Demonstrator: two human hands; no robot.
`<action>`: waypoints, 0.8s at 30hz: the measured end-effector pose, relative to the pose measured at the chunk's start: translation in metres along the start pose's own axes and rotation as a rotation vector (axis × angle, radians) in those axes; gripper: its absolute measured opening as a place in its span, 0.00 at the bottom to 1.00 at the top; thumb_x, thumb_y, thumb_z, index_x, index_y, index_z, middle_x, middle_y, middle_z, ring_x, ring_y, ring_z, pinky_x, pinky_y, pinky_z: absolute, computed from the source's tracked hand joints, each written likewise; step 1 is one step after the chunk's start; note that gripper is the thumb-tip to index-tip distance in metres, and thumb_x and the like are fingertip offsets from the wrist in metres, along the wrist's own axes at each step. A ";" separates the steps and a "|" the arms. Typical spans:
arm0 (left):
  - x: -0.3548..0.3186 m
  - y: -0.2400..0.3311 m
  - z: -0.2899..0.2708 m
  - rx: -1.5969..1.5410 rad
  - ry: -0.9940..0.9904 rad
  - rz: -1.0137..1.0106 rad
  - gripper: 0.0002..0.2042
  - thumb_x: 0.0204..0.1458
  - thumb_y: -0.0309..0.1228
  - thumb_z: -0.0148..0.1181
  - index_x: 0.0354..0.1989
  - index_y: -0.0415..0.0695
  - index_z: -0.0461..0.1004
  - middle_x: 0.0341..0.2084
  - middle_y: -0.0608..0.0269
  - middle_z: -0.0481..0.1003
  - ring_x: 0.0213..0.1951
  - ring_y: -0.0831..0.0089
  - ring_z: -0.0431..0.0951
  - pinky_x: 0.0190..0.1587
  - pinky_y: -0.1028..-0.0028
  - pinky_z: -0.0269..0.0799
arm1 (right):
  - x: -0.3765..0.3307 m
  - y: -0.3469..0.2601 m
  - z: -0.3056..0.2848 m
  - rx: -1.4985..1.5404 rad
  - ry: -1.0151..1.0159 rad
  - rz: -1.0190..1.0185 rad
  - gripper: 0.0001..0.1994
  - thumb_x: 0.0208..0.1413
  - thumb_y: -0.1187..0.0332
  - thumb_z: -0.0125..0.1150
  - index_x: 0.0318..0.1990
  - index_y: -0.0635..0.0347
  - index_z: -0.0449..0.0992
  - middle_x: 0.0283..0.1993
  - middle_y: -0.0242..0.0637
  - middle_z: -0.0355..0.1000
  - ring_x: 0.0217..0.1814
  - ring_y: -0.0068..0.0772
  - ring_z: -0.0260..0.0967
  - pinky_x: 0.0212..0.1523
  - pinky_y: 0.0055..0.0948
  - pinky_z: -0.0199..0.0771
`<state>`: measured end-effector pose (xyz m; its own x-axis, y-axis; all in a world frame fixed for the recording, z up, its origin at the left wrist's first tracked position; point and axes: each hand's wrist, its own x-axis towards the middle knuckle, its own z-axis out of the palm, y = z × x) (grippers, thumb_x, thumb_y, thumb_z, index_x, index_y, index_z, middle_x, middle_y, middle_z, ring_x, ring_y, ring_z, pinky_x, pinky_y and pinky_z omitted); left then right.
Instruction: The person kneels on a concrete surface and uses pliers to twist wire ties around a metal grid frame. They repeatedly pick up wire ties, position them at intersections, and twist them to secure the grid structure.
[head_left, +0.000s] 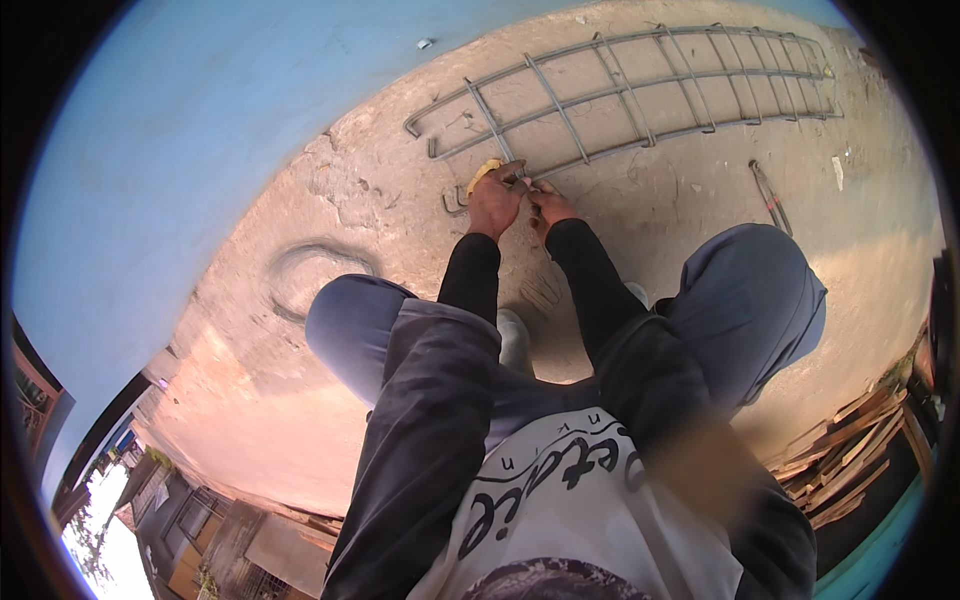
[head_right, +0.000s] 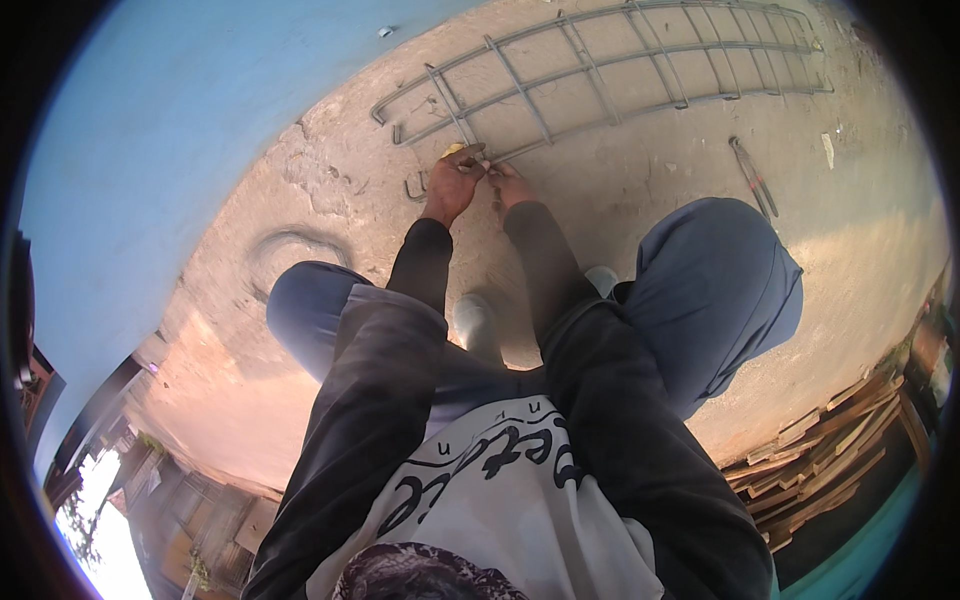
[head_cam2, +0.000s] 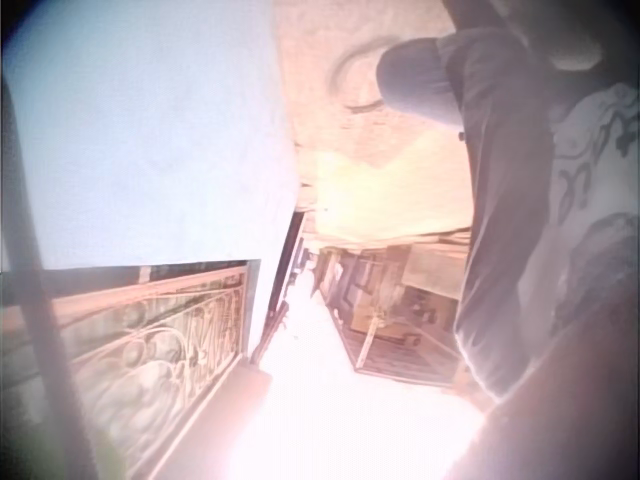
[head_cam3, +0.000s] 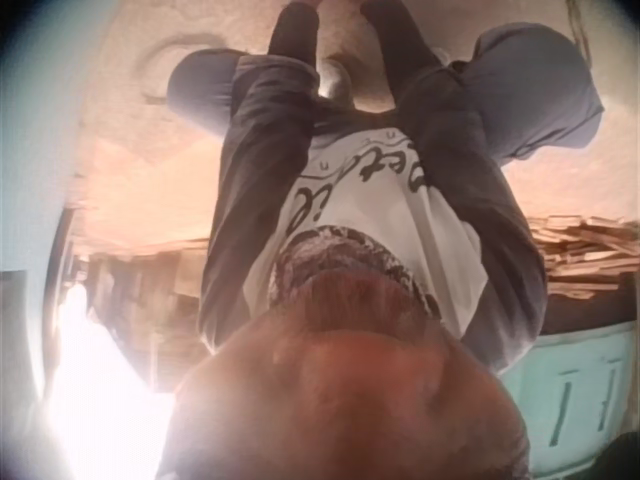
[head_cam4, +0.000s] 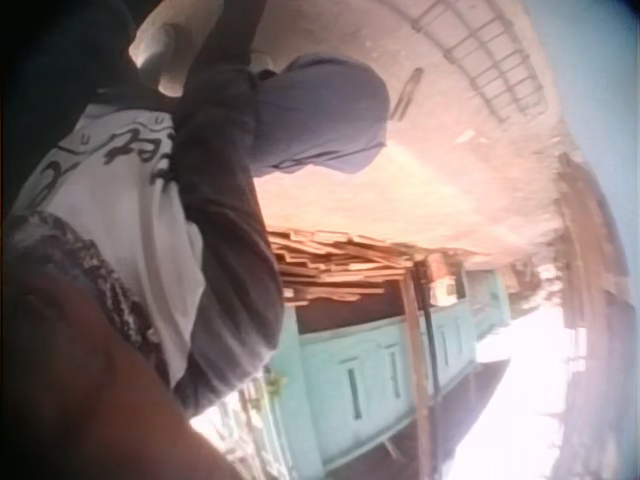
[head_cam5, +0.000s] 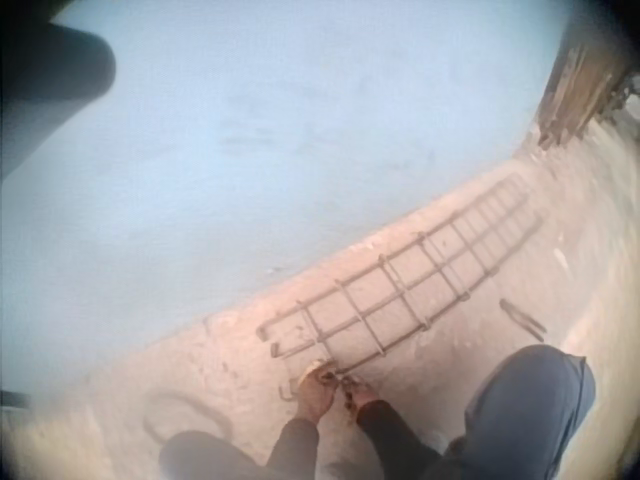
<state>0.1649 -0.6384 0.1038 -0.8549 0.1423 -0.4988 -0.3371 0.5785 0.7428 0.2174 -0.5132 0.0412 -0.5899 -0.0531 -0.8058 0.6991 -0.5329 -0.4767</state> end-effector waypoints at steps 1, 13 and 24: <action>0.002 -0.001 -0.002 0.013 -0.030 -0.016 0.19 0.56 0.34 0.63 0.56 0.47 0.76 0.42 0.51 0.80 0.42 0.63 0.80 0.48 0.69 0.72 | 0.002 0.000 0.002 -0.006 0.000 -0.002 0.14 0.60 0.66 0.56 0.53 0.51 0.75 0.32 0.25 0.65 0.28 0.20 0.59 0.27 0.24 0.61; -0.018 -0.004 -0.014 0.031 0.039 0.154 0.12 0.56 0.33 0.63 0.45 0.40 0.81 0.44 0.48 0.79 0.46 0.62 0.79 0.50 0.70 0.72 | -0.013 -0.010 0.027 0.088 0.135 -0.059 0.10 0.56 0.62 0.64 0.35 0.60 0.80 0.27 0.27 0.70 0.25 0.20 0.62 0.22 0.25 0.58; -0.011 0.006 -0.042 -0.086 -0.154 -0.123 0.16 0.51 0.35 0.65 0.46 0.40 0.82 0.40 0.51 0.80 0.44 0.64 0.79 0.52 0.71 0.70 | 0.008 -0.008 0.015 -0.070 0.081 -0.098 0.14 0.54 0.60 0.69 0.26 0.62 0.78 0.22 0.29 0.67 0.22 0.23 0.61 0.22 0.26 0.59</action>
<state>0.1563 -0.6699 0.1326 -0.7373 0.2000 -0.6453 -0.4728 0.5295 0.7044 0.2010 -0.5222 0.0443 -0.6242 0.0661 -0.7784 0.6678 -0.4719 -0.5756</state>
